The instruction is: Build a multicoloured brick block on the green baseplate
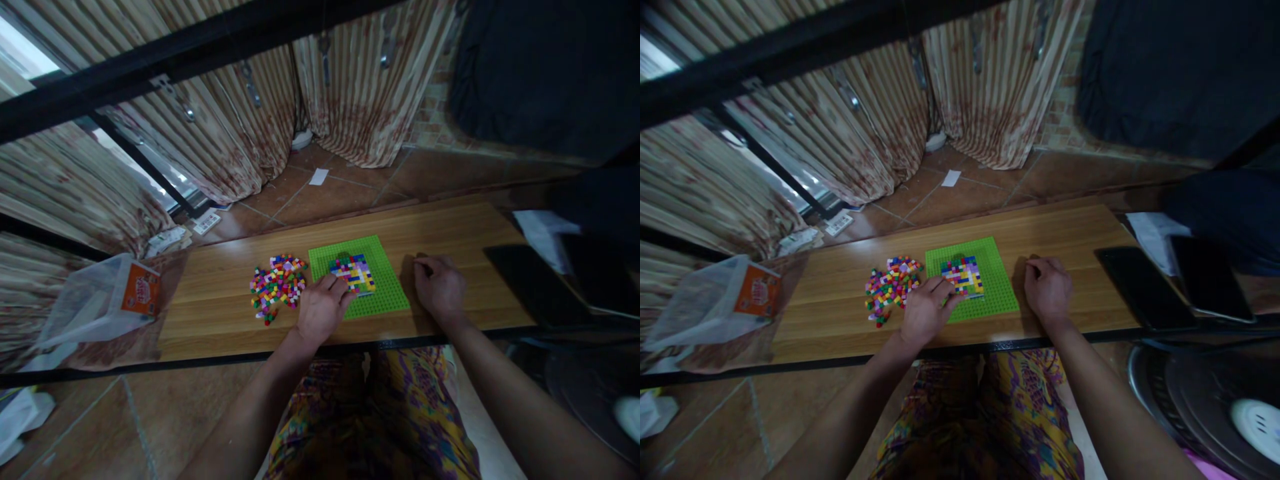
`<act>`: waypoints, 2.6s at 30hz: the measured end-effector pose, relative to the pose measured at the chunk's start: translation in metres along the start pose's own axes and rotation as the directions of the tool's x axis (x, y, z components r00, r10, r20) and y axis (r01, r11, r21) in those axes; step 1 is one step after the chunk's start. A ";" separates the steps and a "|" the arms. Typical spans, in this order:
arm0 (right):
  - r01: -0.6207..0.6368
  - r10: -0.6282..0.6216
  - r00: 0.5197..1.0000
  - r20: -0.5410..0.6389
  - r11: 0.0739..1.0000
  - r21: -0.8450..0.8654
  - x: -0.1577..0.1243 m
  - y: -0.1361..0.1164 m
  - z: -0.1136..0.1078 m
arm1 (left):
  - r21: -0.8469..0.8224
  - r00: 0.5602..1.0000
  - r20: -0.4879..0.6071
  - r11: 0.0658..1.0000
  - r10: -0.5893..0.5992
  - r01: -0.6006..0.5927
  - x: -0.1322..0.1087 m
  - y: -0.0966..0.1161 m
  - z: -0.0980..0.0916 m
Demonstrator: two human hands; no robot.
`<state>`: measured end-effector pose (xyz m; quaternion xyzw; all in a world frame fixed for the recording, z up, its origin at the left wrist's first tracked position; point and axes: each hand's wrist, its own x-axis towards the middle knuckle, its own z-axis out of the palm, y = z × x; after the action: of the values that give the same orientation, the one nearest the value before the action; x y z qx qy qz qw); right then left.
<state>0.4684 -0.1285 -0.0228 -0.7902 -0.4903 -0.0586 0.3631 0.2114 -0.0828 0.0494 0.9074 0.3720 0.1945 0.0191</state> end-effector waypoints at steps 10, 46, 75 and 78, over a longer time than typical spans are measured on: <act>-0.013 0.013 1.000 0.011 1.000 0.004 0.000 0.000 0.000 | -0.068 0.993 -0.103 0.996 0.058 -0.065 -0.011 -0.003 0.019; 0.108 -0.110 0.994 -0.019 0.989 -0.099 0.000 0.011 -0.001 | -0.201 0.785 -0.275 0.831 -0.555 0.518 -0.117 -0.058 -0.019; 0.116 -0.118 0.993 -0.005 0.984 -0.133 0.000 0.027 0.004 | -0.276 0.720 -0.156 0.730 -0.676 0.625 -0.115 -0.073 -0.010; 0.104 -0.106 0.994 -0.009 0.986 -0.130 0.000 0.025 0.004 | -0.288 0.740 -0.186 0.756 -0.646 0.588 -0.111 -0.075 -0.005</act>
<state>0.4877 -0.1321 -0.0383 -0.7847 -0.5232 -0.1157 0.3115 0.0878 -0.1048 0.0034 0.6882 0.6290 0.3386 0.1268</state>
